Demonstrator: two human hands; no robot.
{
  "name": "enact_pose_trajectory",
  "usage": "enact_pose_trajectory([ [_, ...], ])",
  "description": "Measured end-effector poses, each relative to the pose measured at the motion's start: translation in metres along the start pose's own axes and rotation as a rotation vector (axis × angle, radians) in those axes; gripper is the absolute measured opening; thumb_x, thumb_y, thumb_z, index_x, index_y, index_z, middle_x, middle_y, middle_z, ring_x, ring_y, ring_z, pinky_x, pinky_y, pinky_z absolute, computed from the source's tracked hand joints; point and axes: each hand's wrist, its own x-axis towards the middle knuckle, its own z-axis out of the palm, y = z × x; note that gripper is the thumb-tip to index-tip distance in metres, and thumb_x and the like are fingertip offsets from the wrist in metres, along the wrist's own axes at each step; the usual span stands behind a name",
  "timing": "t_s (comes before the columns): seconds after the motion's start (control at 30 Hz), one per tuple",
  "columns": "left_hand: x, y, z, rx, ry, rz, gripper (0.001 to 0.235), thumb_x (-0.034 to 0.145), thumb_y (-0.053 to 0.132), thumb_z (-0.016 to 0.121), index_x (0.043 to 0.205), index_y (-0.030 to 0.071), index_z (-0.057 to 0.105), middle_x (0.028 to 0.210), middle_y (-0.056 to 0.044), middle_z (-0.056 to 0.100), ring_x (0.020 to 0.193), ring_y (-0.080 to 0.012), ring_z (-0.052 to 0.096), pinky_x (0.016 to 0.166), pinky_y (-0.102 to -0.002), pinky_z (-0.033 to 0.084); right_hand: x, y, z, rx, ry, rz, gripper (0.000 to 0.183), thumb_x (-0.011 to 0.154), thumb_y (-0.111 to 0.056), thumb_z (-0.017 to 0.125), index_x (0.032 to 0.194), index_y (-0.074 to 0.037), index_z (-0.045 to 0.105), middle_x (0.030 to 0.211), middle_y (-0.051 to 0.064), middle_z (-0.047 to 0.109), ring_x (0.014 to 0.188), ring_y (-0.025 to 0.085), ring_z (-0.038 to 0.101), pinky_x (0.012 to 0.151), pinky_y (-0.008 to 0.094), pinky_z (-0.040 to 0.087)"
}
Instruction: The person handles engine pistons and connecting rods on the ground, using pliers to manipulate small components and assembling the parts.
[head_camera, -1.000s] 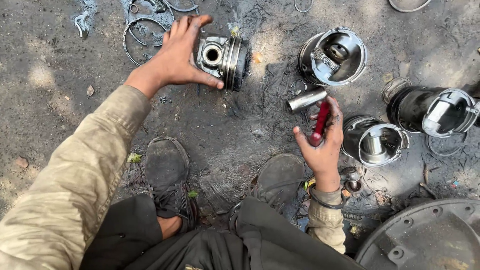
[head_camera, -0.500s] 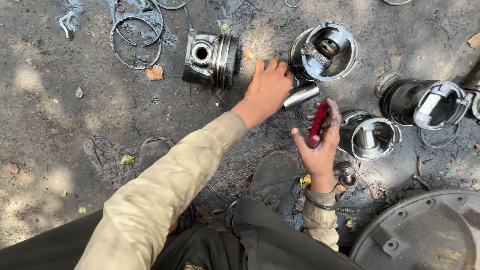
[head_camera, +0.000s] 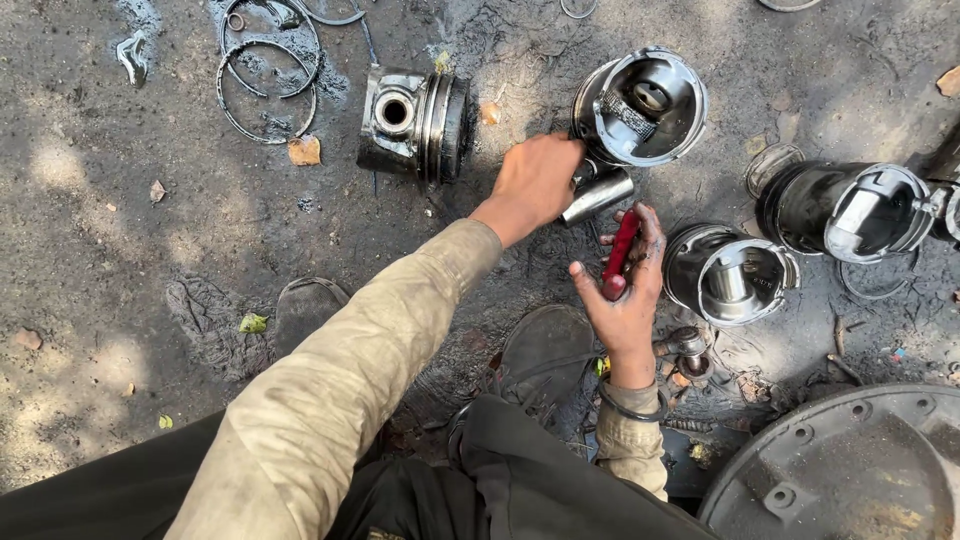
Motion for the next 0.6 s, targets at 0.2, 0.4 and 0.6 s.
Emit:
enact_pose_trajectory([
  [0.2,-0.009,0.003,-0.010,-0.062,0.120,0.022,0.028,0.067,0.002,0.076,0.095,0.001,0.071,0.100,-0.017,0.070,0.093,-0.0362,0.071,0.076,-0.044,0.058,-0.004,-0.003,0.003,-0.031,0.004,0.014,0.092,0.086,-0.017,0.086,0.160,-0.003,0.033,0.158,0.016,0.044,0.118,0.023,0.061,0.104,0.037,0.054],
  [0.4,-0.008,0.000,-0.006,-0.073,0.048,-0.023,0.014,0.073,0.003,0.075,0.087,0.004,0.072,0.092,-0.016,0.073,0.088,-0.0333,0.073,0.076,-0.044,0.059,-0.004,0.001,0.009,-0.030,-0.002,-0.015,0.093,0.084,-0.016,0.088,0.159,-0.003,0.034,0.158,0.016,0.043,0.123,0.024,0.058,0.105,0.038,0.054],
  [0.6,-0.012,0.004,-0.019,-0.227,0.013,-0.081,0.014,0.081,0.014,0.074,0.094,0.008,0.077,0.084,-0.016,0.075,0.076,-0.0286,0.073,0.071,-0.043,0.059,-0.008,-0.003,0.008,0.083,0.013,0.039,0.094,0.085,-0.016,0.087,0.161,-0.006,0.031,0.153,0.017,0.046,0.125,0.024,0.057,0.109,0.039,0.052],
])
